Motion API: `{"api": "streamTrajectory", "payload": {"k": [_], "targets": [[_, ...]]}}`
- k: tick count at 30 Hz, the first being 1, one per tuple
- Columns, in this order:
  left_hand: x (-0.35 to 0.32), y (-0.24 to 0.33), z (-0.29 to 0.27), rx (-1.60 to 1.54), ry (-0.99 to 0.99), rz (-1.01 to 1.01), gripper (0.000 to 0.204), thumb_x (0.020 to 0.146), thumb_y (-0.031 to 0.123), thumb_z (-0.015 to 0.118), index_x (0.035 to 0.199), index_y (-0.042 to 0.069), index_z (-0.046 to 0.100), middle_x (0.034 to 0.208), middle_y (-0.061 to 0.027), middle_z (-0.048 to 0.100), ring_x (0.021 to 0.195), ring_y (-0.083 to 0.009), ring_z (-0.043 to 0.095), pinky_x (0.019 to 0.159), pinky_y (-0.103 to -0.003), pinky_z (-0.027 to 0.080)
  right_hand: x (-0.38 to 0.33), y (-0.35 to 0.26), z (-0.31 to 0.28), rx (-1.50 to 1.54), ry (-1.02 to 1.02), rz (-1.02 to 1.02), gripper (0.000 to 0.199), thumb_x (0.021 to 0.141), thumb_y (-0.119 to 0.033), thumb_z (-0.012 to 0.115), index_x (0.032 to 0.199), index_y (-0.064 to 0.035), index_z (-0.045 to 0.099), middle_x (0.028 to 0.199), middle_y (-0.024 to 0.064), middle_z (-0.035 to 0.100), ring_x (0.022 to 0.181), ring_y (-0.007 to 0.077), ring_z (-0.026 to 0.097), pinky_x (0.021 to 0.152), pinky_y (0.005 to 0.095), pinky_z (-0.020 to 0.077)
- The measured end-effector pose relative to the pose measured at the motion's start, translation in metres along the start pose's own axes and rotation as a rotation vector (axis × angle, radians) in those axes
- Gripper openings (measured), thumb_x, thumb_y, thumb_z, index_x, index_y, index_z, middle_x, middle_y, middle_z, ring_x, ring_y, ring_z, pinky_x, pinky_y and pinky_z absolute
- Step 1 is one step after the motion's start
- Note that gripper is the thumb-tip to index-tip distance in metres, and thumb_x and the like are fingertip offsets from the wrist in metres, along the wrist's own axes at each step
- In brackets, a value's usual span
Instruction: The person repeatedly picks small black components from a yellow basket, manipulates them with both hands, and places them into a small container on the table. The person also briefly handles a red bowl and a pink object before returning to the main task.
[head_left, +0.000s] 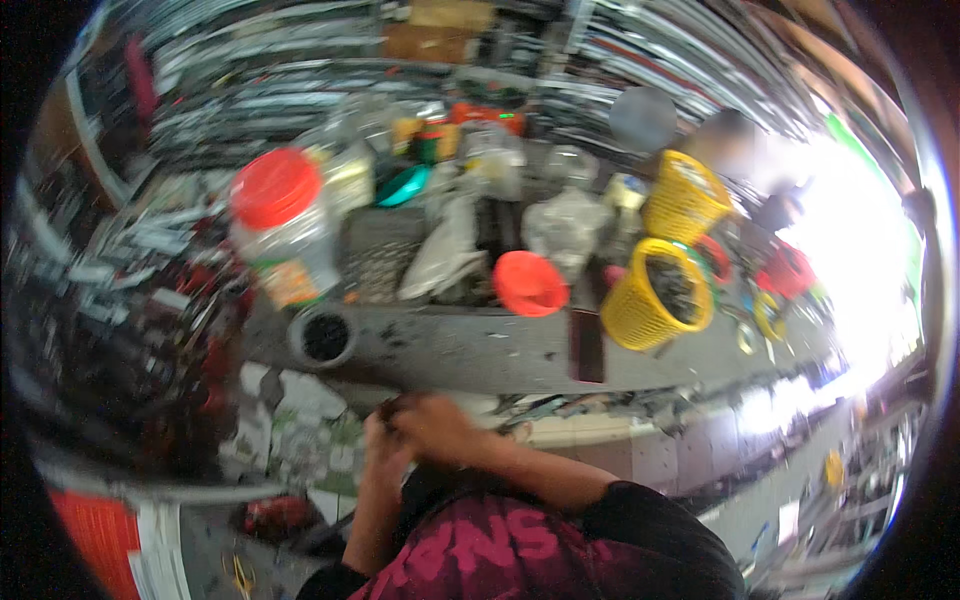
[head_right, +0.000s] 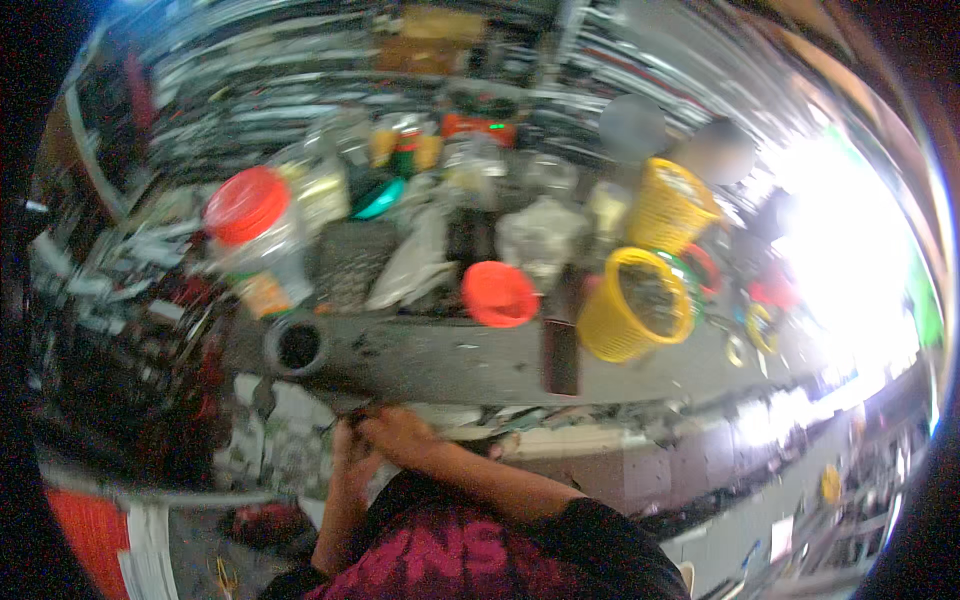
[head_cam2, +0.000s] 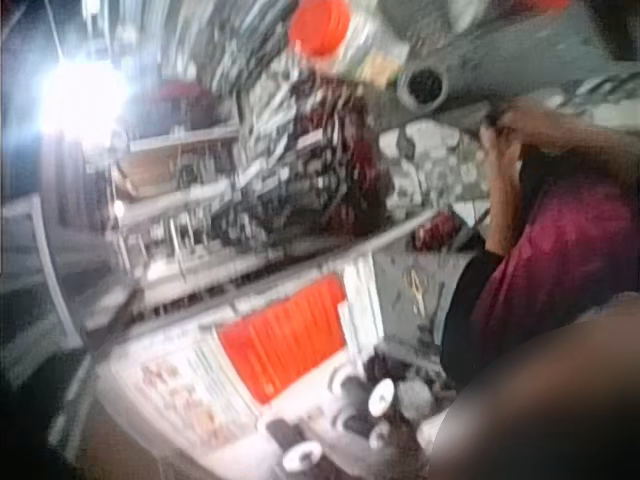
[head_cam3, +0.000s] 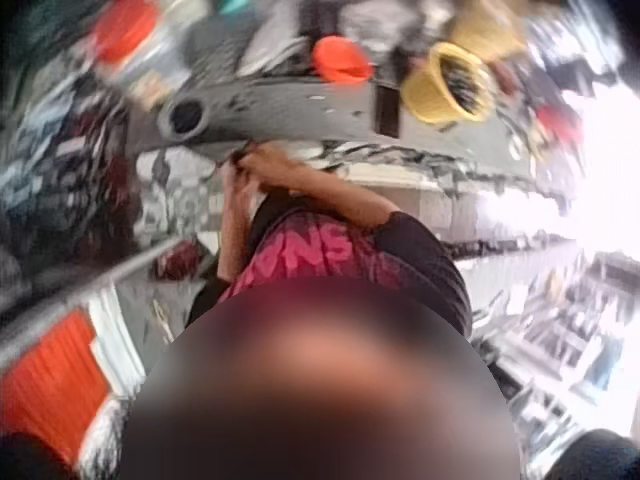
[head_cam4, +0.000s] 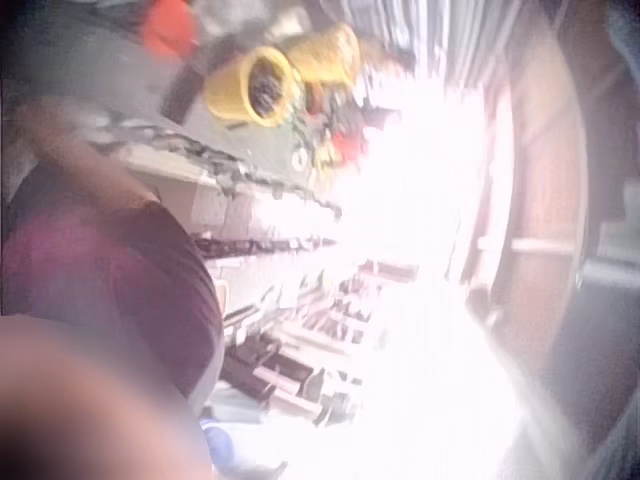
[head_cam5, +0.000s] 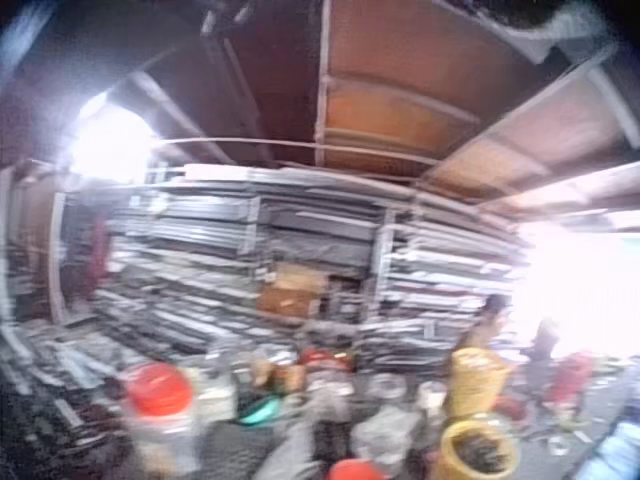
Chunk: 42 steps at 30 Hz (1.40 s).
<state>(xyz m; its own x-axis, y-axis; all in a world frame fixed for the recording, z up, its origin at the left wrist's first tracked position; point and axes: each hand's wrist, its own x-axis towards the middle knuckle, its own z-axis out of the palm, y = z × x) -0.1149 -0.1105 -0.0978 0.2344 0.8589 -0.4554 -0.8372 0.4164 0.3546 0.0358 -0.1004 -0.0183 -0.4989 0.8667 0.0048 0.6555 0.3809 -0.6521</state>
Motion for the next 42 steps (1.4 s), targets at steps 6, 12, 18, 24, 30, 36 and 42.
{"api": "streamTrajectory", "payload": {"k": [6,12,18,24,30,36,42], "targets": [[-0.006,0.006,0.011,-0.417,0.004,-0.019,0.031,0.107,0.013,0.04,0.116,-0.006,0.062,0.116,-0.0188,0.069,0.107,-0.0309,0.069,0.099,-0.046,0.058,0.041,0.007,-0.046,-0.17,0.187,-0.246,0.039,0.091,-0.02,0.072,0.126,-0.005,0.067,0.124,0.024,0.067,0.118,0.0462,0.063,0.098,0.0506,0.0552],[-0.012,0.011,0.034,-0.381,0.26,0.003,0.038,0.109,0.017,0.036,0.115,-0.012,0.059,0.118,-0.026,0.068,0.111,-0.0393,0.068,0.106,-0.05,0.056,0.094,0.018,-0.049,-0.281,0.157,-0.115,0.058,0.092,-0.028,0.076,0.139,0.0018,0.058,0.141,0.0321,0.055,0.133,0.0489,0.054,0.115,0.0514,0.0447],[-0.021,0.01,0.021,0.16,0.108,0.208,0.038,0.109,0.018,0.037,0.117,-0.013,0.058,0.118,-0.0288,0.067,0.113,-0.0427,0.066,0.109,-0.051,0.054,0.111,0.028,-0.03,-0.323,0.247,-0.113,0.036,0.089,-0.014,0.075,0.122,-0.0014,0.07,0.129,0.0234,0.066,0.124,0.0453,0.059,0.108,0.0503,0.0488],[-0.012,0.011,0.018,-0.34,0.185,0.04,0.039,0.108,0.017,0.039,0.119,-0.014,0.059,0.122,-0.0302,0.067,0.118,-0.0424,0.065,0.111,-0.049,0.052,0.106,0.037,-0.034,-0.265,0.348,-0.21,0.02,0.082,-0.001,0.074,0.102,-0.0031,0.076,0.109,0.0169,0.071,0.106,0.0413,0.065,0.094,0.0485,0.0543],[-0.012,0.008,0.023,-0.303,0.197,-0.054,0.043,0.11,0.024,0.035,0.123,-0.01,0.058,0.119,-0.0265,0.069,0.112,-0.0421,0.069,0.107,-0.052,0.057,0.1,0.029,-0.047,-0.142,0.275,-0.158,0.025,0.079,0.003,0.069,0.103,-0.0035,0.071,0.109,0.0226,0.069,0.099,0.0466,0.068,0.089,0.0534,0.0578],[-0.013,0.004,0.039,-0.248,0.196,-0.074,0.046,0.109,0.021,0.033,0.126,-0.015,0.057,0.127,-0.0312,0.066,0.119,-0.0461,0.065,0.111,-0.053,0.053,0.097,0.028,-0.055,-0.159,0.312,-0.141,0.021,0.077,-0.002,0.075,0.098,-0.0048,0.075,0.1,0.0183,0.072,0.094,0.0407,0.071,0.083,0.048,0.0592],[-0.009,-0.004,0.021,-0.171,0.085,-0.061,0.041,0.107,0.024,0.038,0.125,-0.005,0.062,0.126,-0.0219,0.069,0.116,-0.0353,0.067,0.106,-0.049,0.053,0.036,-0.003,-0.042,0.029,0.268,-0.209,0.016,0.077,-0.005,0.077,0.093,-0.0053,0.077,0.101,0.0163,0.075,0.084,0.0332,0.076,0.076,0.0412,0.0611]]}}
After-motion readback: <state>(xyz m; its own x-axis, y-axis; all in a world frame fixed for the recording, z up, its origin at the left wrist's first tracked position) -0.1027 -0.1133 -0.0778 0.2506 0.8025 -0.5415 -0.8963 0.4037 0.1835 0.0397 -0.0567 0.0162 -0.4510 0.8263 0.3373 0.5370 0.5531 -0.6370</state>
